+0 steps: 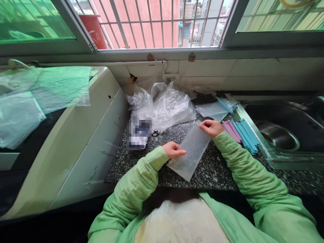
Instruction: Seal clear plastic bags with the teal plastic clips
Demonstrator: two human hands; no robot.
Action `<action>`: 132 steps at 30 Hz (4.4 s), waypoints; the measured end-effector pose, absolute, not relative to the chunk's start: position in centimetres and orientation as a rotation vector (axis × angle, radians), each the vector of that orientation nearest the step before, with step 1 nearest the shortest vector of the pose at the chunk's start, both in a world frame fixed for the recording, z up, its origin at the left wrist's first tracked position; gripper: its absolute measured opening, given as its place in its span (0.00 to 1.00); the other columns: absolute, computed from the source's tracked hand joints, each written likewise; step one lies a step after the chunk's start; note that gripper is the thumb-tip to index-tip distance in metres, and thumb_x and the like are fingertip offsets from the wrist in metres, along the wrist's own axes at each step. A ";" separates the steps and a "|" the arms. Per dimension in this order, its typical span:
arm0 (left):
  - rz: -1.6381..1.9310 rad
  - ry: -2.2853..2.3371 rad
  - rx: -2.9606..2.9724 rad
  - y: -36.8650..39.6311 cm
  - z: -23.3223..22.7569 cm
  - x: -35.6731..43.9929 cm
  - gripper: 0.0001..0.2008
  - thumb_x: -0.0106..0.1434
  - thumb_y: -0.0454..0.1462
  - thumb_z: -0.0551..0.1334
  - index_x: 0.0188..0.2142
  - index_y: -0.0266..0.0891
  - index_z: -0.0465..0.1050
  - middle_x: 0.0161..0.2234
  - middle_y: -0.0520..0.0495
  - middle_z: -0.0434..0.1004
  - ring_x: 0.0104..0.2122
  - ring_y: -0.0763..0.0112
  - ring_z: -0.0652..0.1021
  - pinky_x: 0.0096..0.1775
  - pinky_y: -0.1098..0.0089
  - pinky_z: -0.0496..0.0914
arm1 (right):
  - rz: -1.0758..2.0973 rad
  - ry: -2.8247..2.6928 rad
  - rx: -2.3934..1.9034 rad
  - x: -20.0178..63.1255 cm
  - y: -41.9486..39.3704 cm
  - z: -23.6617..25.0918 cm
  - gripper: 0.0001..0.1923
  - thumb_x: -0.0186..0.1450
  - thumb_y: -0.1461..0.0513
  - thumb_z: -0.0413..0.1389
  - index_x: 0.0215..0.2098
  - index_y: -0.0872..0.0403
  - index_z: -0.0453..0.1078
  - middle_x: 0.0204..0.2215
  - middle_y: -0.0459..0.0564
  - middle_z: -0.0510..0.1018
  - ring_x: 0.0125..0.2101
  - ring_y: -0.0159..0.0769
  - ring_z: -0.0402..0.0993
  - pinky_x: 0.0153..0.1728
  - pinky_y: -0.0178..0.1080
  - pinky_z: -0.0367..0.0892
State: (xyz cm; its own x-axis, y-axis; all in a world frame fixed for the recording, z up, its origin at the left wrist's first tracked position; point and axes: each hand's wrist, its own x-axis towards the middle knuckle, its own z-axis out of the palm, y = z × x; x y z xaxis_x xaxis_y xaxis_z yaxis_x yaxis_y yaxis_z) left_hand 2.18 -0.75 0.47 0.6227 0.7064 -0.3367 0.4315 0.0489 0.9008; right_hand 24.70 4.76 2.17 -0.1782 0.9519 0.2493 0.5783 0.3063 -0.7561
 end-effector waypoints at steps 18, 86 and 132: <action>0.364 0.961 1.533 -0.5 0.0 2.6 0.29 0.38 0.61 0.57 0.14 0.35 0.60 0.12 0.58 0.52 0.15 0.84 0.53 0.19 0.74 0.46 | 0.701 -1.946 -1.296 23.5 4.4 2.0 0.13 0.51 0.54 0.53 0.18 0.56 0.66 0.15 0.44 0.67 0.17 0.25 0.57 0.19 0.31 0.55; 0.882 1.092 1.450 0.0 0.3 2.6 0.20 0.45 0.50 0.61 0.19 0.34 0.63 0.14 0.57 0.55 0.18 0.82 0.57 0.21 0.76 0.51 | 0.805 -2.108 -1.175 19.9 2.0 1.5 0.11 0.52 0.57 0.54 0.20 0.57 0.70 0.18 0.49 0.74 0.20 0.28 0.65 0.23 0.31 0.61; 0.990 1.091 1.324 0.5 0.2 2.0 0.17 0.42 0.47 0.63 0.19 0.34 0.66 0.14 0.57 0.60 0.18 0.81 0.60 0.22 0.76 0.55 | 1.010 -2.146 -1.161 20.5 1.9 1.9 0.12 0.53 0.56 0.52 0.20 0.58 0.67 0.18 0.46 0.70 0.21 0.27 0.62 0.25 0.32 0.59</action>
State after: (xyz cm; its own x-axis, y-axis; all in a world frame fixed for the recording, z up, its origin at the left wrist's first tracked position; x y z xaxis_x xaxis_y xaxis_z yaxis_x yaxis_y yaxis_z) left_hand 2.02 0.54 0.17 0.2266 0.9732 -0.0382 0.0563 0.0260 0.9981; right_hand 20.46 1.91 1.92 -0.5142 0.8544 0.0751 0.4868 0.3628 -0.7946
